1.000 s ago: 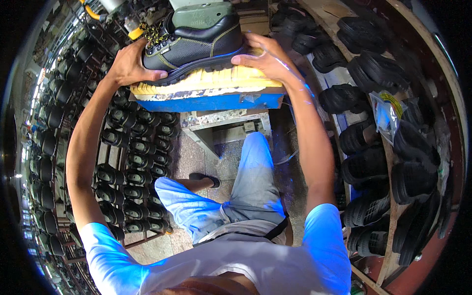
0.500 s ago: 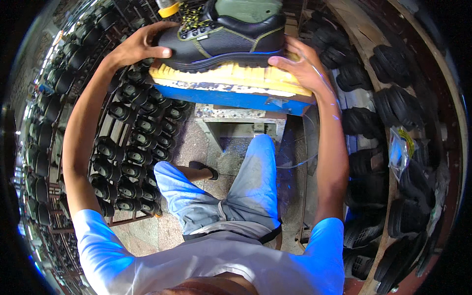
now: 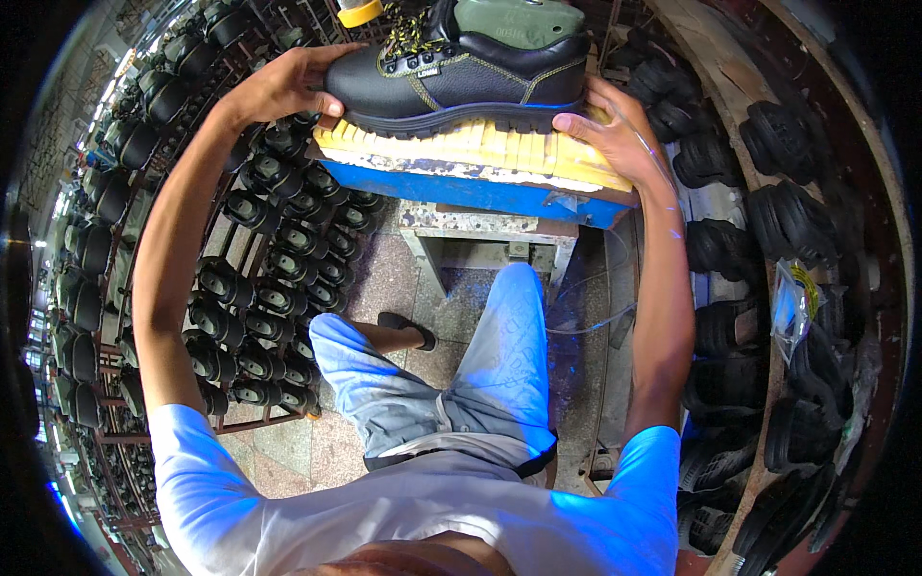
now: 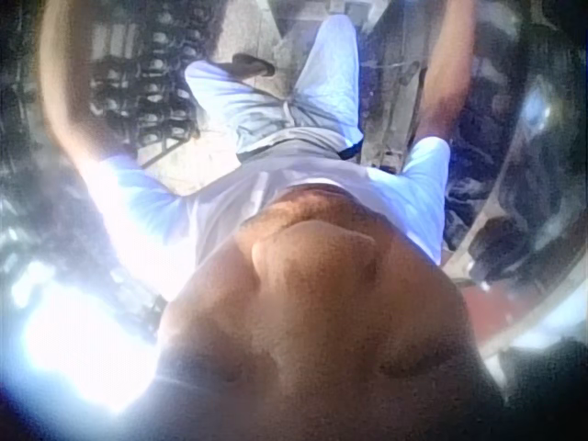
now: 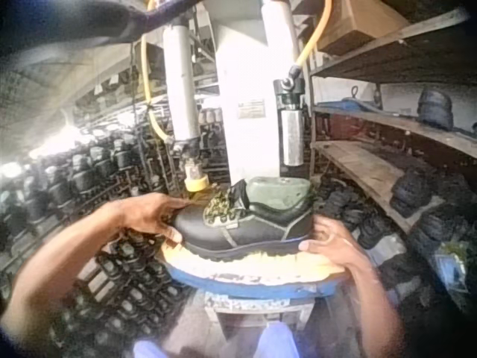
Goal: The person applies glue to the edges of the soles of multiple shoes using a brush pen attached to a tube and places the shoes back on a rack.
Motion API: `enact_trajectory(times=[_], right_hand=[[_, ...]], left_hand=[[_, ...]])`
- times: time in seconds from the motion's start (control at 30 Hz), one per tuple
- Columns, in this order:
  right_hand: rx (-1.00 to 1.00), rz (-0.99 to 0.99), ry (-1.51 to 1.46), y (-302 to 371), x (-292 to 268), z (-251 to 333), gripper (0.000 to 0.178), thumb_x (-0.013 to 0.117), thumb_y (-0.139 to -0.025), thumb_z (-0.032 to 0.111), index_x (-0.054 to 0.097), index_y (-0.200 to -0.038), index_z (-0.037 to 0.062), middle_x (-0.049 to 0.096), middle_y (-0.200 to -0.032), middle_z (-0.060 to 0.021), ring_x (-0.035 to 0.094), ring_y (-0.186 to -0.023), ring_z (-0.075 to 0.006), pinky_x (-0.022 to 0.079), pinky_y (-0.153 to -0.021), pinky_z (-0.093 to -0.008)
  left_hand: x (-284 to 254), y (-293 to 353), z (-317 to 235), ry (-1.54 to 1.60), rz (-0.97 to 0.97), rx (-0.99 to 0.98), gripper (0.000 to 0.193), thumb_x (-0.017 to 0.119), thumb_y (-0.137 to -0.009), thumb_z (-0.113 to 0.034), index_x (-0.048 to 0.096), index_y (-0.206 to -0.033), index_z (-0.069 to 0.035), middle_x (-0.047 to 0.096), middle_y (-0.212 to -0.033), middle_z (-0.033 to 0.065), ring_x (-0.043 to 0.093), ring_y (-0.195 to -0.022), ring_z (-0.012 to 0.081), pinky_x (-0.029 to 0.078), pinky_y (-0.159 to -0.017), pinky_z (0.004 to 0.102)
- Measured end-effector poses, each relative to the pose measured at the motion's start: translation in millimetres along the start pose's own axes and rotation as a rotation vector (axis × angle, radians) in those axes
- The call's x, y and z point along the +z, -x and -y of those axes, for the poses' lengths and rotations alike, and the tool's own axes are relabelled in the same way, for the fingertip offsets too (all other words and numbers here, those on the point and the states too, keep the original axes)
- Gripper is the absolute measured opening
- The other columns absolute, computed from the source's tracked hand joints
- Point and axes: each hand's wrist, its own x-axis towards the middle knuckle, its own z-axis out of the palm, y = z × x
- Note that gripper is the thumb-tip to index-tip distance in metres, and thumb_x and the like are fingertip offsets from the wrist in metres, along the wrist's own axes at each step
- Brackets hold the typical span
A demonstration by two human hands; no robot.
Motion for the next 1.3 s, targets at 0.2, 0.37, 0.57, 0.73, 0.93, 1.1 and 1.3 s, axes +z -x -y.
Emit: enact_trajectory(times=[0.2,0.37,0.57,0.73,0.93,1.1,1.3], right_hand=[[0.013,-0.048,0.080,8,-5,5,0.076,0.085,-0.082,0.025,0.049,-0.142,-0.0037,0.060,-0.137,-0.0167,0.056,-0.126,-0.0217,0.043,-0.109,-0.0344],[0.006,0.030,0.051,6,2,9,0.078,0.084,-0.082,0.028,0.048,-0.143,-0.0037,0.059,-0.138,-0.0166,0.056,-0.127,-0.0223,0.042,-0.110,-0.0354],[-0.054,-0.096,0.002,7,4,-9,0.082,0.085,-0.081,0.030,0.046,-0.144,-0.0049,0.056,-0.142,-0.0188,0.054,-0.131,-0.0241,0.040,-0.112,-0.0363],[-0.078,-0.066,0.085,11,4,-1,0.079,0.078,-0.089,0.040,0.045,-0.147,-0.0029,0.055,-0.144,-0.0192,0.050,-0.134,-0.0265,0.036,-0.115,-0.0385],[0.006,-0.040,0.001,12,5,4,0.081,0.074,-0.091,0.046,0.043,-0.148,-0.0029,0.048,-0.150,-0.0225,0.044,-0.141,-0.0305,0.034,-0.117,-0.0415],[0.029,-0.130,0.029,12,2,-10,0.080,0.072,-0.092,0.047,0.045,-0.146,-0.0038,0.051,-0.146,-0.0233,0.047,-0.138,-0.0310,0.038,-0.115,-0.0397],[-0.038,-0.098,0.092,14,6,8,0.064,0.071,-0.094,0.046,0.057,-0.134,-0.0017,0.063,-0.133,-0.0154,0.057,-0.125,-0.0227,0.044,-0.108,-0.0361]], left_hand=[[18,-49,-54,-0.335,0.006,-0.292,0.078,0.040,-0.100,-0.066,0.060,-0.127,0.004,0.071,-0.100,0.0279,0.071,-0.093,0.0396,0.055,-0.087,0.0482],[59,-40,-20,-0.516,-0.526,-0.121,0.059,0.042,-0.102,-0.054,0.069,-0.114,-0.003,0.070,-0.098,0.0254,0.066,-0.096,0.0436,0.051,-0.085,0.0499],[54,-41,-11,-0.277,-0.517,-0.159,0.063,0.047,-0.099,-0.060,0.068,-0.125,-0.008,0.069,-0.115,0.0244,0.065,-0.107,0.0409,0.049,-0.096,0.0454],[52,16,5,0.204,-0.502,-0.161,0.051,0.066,-0.099,-0.034,0.056,-0.144,-0.012,0.067,-0.122,0.0119,0.064,-0.096,0.0166,0.052,-0.088,0.0309],[44,12,19,0.553,-0.324,-0.211,0.064,0.071,-0.095,-0.022,0.046,-0.153,-0.016,0.065,-0.117,-0.0009,0.056,-0.091,0.0070,0.051,-0.085,0.0239],[46,7,20,0.551,-0.292,-0.154,0.074,0.078,-0.088,-0.023,0.045,-0.152,-0.010,0.064,-0.119,-0.0016,0.053,-0.085,0.0060,0.046,-0.074,0.0217],[44,10,18,0.566,-0.319,-0.153,0.071,0.077,-0.089,-0.023,0.047,-0.151,-0.007,0.066,-0.122,0.0008,0.058,-0.092,0.0079,0.047,-0.076,0.0217]])
